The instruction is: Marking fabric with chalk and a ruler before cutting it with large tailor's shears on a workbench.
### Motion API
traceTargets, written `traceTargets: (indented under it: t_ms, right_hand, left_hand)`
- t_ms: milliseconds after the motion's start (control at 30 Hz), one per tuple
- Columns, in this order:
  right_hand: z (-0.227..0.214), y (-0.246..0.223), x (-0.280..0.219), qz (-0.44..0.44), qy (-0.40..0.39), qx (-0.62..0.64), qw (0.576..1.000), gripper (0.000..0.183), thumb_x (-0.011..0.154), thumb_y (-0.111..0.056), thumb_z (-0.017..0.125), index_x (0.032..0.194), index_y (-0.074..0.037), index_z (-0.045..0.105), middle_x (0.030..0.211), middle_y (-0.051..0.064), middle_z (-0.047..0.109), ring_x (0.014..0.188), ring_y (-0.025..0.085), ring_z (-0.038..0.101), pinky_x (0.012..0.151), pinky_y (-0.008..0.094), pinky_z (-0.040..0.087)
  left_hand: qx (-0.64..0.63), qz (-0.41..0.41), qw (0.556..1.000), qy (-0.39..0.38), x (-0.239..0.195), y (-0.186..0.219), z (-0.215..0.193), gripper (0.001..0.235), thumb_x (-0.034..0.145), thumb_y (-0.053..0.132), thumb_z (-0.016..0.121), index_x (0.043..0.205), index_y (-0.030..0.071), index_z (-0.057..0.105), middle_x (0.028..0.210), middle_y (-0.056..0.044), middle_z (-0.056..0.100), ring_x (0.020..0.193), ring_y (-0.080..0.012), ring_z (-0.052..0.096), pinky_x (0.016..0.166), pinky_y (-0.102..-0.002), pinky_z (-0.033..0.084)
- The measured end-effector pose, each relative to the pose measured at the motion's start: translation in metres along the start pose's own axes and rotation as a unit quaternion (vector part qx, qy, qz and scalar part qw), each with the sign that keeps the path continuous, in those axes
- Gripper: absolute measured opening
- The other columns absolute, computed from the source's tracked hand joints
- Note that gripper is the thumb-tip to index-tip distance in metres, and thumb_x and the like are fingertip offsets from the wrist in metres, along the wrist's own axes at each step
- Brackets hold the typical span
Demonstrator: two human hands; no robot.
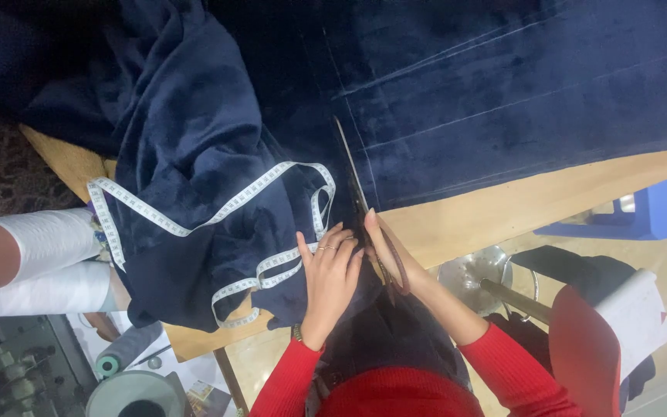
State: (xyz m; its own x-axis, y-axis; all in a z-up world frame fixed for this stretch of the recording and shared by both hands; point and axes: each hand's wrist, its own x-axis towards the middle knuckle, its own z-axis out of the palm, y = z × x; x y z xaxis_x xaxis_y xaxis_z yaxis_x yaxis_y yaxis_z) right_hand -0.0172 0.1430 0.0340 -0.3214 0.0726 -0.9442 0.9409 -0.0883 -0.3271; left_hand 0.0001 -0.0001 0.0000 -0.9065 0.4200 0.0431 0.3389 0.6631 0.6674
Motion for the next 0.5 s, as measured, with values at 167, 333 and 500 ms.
traceTargets:
  t_ms: [167,333,500]
  right_hand:
    - [0.020,-0.033,-0.043,-0.003,0.048,-0.191,0.980,0.074,0.107,-0.057,0.022,0.159,-0.007,0.035,0.147,0.015,0.059,0.131,0.016,0.062,0.106,0.017,0.047]
    - [0.003,0.011,0.018,-0.075,0.056,-0.166,0.982,0.072,0.105,-0.061,0.017,0.156,-0.016,0.041,0.135,0.016,0.067,0.120,0.022,0.069,0.093,0.023,0.058]
    - [0.010,-0.033,-0.025,-0.071,0.050,-0.259,0.962,0.064,0.106,-0.052,0.022,0.161,-0.021,0.036,0.147,0.007,0.060,0.127,0.010,0.064,0.096,0.011,0.053]
  left_hand:
    - [0.000,-0.005,1.000,-0.004,0.000,0.001,-0.001,0.017,0.097,0.027,0.065,0.107,0.015,0.071,0.114,-0.003,0.071,0.129,-0.0156,0.058,0.123,-0.062,-0.004]
    - [-0.011,0.000,1.000,-0.003,0.000,-0.002,-0.001,0.017,0.097,0.027,0.065,0.106,0.013,0.071,0.116,-0.003,0.069,0.130,-0.0169,0.056,0.123,-0.063,-0.003]
    - [-0.003,0.006,1.000,-0.007,-0.002,-0.002,0.000,0.017,0.098,0.027,0.064,0.107,0.014,0.071,0.116,-0.003,0.069,0.131,-0.0166,0.056,0.123,-0.063,-0.005]
